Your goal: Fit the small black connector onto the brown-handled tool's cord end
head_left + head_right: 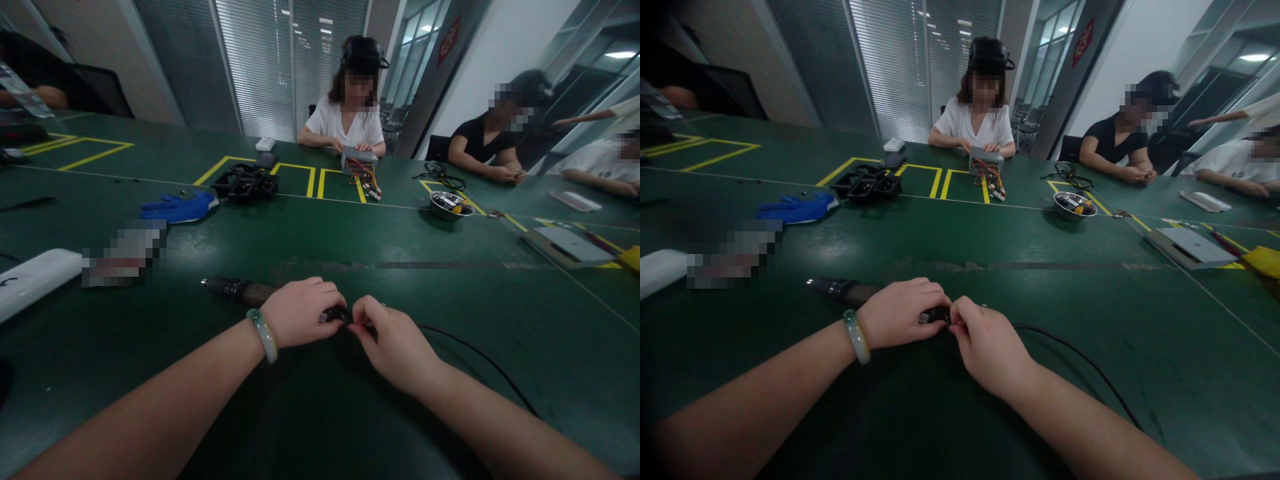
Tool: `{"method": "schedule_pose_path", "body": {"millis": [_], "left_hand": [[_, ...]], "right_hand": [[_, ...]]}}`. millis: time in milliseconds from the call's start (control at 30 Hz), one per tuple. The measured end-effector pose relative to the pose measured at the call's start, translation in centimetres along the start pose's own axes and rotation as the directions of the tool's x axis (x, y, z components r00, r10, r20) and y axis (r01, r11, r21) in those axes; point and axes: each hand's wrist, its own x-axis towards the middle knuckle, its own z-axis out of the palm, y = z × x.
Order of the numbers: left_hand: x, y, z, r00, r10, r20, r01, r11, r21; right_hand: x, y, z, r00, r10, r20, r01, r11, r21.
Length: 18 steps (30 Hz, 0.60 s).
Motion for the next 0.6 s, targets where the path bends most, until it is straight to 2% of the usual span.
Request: {"method": "schedule_pose_path", "body": {"millis": [333, 600], "left_hand": [[-0.07, -0.02, -0.07, 1.0, -0.003, 0.003, 0.004, 1.0, -0.019], [0.03, 0.17, -0.05, 1.0, -0.013, -0.003, 0.013, 1.0, 0.003]], "right_hand": [[-0.34, -0.41, 0.28, 0.998, -0.051, -0.026, 0.049, 0.997, -0.052], [-0.14, -0.27, 0.43, 1.0, 0.014, -0.02, -0.015, 0.999, -0.035]]}}
